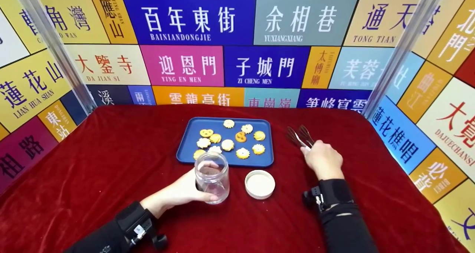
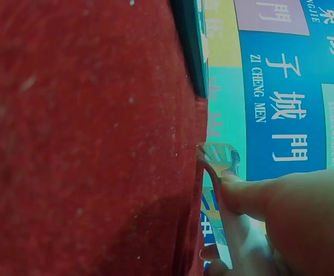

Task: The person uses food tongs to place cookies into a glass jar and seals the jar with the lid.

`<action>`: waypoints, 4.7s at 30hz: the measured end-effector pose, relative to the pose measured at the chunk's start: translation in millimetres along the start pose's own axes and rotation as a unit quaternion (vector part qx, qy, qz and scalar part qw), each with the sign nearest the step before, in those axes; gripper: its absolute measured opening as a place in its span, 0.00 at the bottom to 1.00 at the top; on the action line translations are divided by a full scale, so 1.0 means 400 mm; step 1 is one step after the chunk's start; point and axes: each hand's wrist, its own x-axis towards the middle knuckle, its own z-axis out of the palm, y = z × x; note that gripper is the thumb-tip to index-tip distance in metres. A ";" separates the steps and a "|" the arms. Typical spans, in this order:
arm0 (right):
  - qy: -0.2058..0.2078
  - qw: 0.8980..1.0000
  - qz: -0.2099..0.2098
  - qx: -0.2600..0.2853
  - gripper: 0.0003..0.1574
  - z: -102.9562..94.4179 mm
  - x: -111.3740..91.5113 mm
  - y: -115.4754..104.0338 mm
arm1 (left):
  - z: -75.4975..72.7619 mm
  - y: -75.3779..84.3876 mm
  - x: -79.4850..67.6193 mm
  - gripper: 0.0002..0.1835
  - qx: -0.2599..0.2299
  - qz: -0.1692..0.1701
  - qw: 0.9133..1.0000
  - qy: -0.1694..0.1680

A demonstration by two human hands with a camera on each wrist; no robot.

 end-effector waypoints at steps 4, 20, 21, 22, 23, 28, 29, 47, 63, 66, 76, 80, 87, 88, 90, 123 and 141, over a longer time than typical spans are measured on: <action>0.021 1.000 -0.019 0.013 0.36 -0.005 -0.001 -0.008 | 0.001 0.000 -0.001 0.45 -0.001 -0.001 1.000 0.001; 0.056 0.991 -0.110 0.055 0.32 0.004 -0.024 -0.127 | 0.001 0.002 -0.001 0.46 0.007 -0.001 1.000 0.001; 0.059 0.991 -0.107 0.056 0.31 0.011 -0.025 -0.134 | 0.002 0.002 -0.001 0.46 0.007 0.000 1.000 0.001; 0.061 0.991 -0.105 0.057 0.30 0.019 -0.026 -0.141 | 0.002 0.002 -0.001 0.46 0.006 0.000 1.000 0.001; 0.061 0.991 -0.103 0.058 0.30 0.027 -0.026 -0.147 | 0.002 0.002 0.000 0.46 0.006 0.000 1.000 0.001; 0.052 0.992 -0.101 0.055 0.28 0.059 -0.027 -0.168 | 0.003 0.004 0.000 0.48 0.008 0.002 1.000 0.001; 0.051 0.992 -0.102 0.055 0.27 0.063 -0.027 -0.171 | 0.003 0.004 -0.001 0.48 0.009 0.001 1.000 0.002; 0.022 0.993 -0.109 0.041 0.26 0.084 -0.038 -0.190 | 0.004 0.008 -0.004 0.45 0.019 -0.008 1.000 0.007; 0.038 0.992 -0.123 0.018 0.26 0.075 -0.046 -0.199 | 0.000 0.001 -0.001 0.46 0.009 -0.015 1.000 0.003; 0.038 0.991 -0.129 0.025 0.25 0.071 -0.041 -0.192 | 0.001 -0.002 0.000 0.45 0.008 -0.014 1.000 0.003; 0.031 0.989 -0.134 0.048 0.24 0.020 -0.042 -0.188 | 0.000 0.000 -0.001 0.46 0.013 -0.012 1.000 0.006; 0.042 0.987 -0.146 0.052 0.23 -0.008 -0.051 -0.194 | -0.001 0.001 -0.002 0.46 0.016 -0.013 1.000 0.008; 0.057 0.982 -0.173 0.055 0.23 -0.051 -0.078 -0.217 | 0.000 0.000 -0.002 0.46 0.016 -0.010 1.000 0.009; 0.059 0.981 -0.177 0.055 0.23 -0.057 -0.084 -0.222 | 0.000 0.000 -0.001 0.46 0.017 -0.010 1.000 0.009; 0.061 0.980 -0.183 0.055 0.22 -0.070 -0.096 -0.231 | 0.000 0.000 -0.001 0.46 0.018 -0.011 1.000 0.009; -0.077 0.921 -0.371 0.090 0.17 -0.195 -0.230 -0.294 | 0.001 0.001 -0.001 0.45 0.021 -0.009 1.000 0.013; -0.108 0.913 -0.387 0.073 0.15 -0.197 -0.243 -0.300 | 0.000 0.007 0.000 0.55 -0.016 0.008 1.000 -0.013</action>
